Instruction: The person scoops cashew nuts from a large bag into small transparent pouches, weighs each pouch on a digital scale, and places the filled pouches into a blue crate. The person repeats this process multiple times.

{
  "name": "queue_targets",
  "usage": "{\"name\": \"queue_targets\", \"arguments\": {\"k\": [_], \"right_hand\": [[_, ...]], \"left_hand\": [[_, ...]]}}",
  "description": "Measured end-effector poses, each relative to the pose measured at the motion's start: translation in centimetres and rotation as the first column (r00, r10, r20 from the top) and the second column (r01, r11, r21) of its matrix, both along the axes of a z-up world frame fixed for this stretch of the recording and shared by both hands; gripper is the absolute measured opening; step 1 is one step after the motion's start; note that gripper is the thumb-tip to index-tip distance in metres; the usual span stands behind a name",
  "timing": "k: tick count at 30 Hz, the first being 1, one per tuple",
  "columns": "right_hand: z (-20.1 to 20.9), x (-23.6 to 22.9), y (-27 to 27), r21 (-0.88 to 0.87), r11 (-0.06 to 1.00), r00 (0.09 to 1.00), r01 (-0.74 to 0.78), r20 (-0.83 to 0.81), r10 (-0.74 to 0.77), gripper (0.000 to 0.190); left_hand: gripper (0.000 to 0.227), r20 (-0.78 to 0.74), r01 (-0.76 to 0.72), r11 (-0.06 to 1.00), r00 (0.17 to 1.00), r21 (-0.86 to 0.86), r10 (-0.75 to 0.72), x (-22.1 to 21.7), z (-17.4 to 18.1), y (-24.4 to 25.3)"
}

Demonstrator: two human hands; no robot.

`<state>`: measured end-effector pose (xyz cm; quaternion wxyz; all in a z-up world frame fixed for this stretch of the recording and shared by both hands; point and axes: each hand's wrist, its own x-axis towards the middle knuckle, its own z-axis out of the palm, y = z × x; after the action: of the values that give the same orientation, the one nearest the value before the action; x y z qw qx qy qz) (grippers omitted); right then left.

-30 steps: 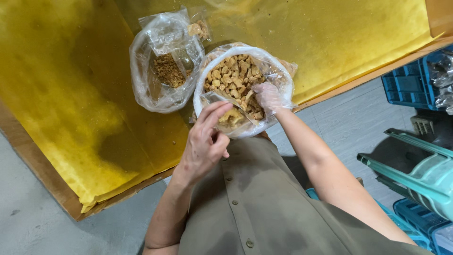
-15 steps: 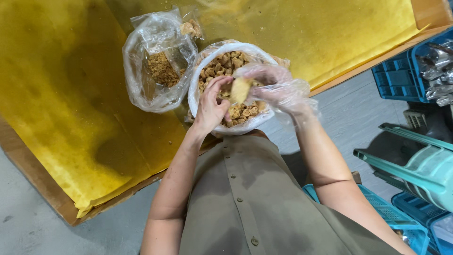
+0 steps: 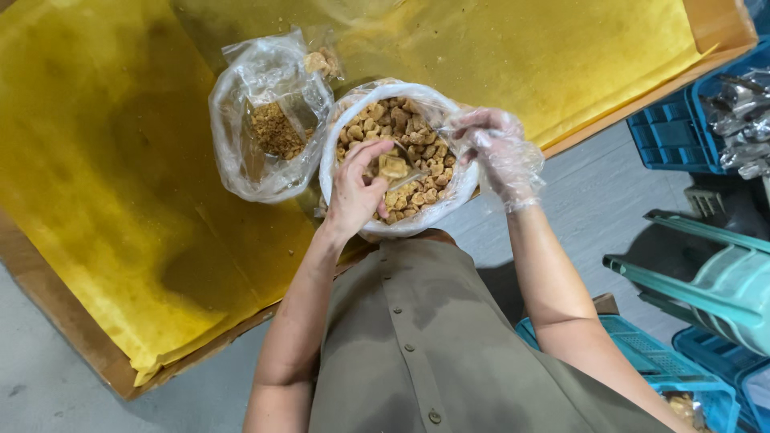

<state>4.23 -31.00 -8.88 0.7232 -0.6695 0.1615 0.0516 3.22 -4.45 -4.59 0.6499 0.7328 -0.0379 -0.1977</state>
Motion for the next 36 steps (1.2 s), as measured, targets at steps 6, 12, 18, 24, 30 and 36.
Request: {"name": "queue_targets", "arguments": {"k": [6, 12, 18, 24, 30, 36], "right_hand": [[-4.7, -1.6, -0.8, 0.08, 0.997, 1.0, -0.015, -0.017, 0.016, 0.018], [-6.2, -4.6, -0.5, -0.005, 0.998, 0.995, 0.069, -0.073, -0.069, 0.023], [-5.8, -9.7, 2.7, 0.077, 0.965, 0.968, 0.252, -0.028, -0.25, 0.023], [-5.1, -17.2, 7.6, 0.082, 0.846, 0.85, 0.526, -0.033, -0.525, 0.024], [-3.3, -26.6, 10.6, 0.029, 0.603, 0.604, 0.797, -0.001, -0.797, 0.023], [-1.0, -40.4, 13.9, 0.197, 0.209, 0.183, 0.958, 0.143, -0.973, 0.019]], "left_hand": [[0.054, -0.084, -0.004, 1.0, 0.996, 0.021, 0.006, -1.0, 1.2, 1.4], [0.06, -0.062, 0.051, 0.998, 0.997, -0.029, -0.053, 0.4, 1.9, 3.8], [0.059, 0.017, 0.196, 0.979, 0.981, -0.049, -0.195, 0.3, 1.8, 6.0], [0.055, -0.014, 0.45, 0.889, 0.892, -0.085, -0.452, -0.5, 3.1, 5.9], [0.048, 0.066, 0.821, 0.562, 0.558, 0.097, -0.827, -4.8, 5.7, -0.3], [0.048, 0.045, 0.986, 0.157, 0.16, -0.063, -0.986, -14.5, 8.3, -7.1]]}}
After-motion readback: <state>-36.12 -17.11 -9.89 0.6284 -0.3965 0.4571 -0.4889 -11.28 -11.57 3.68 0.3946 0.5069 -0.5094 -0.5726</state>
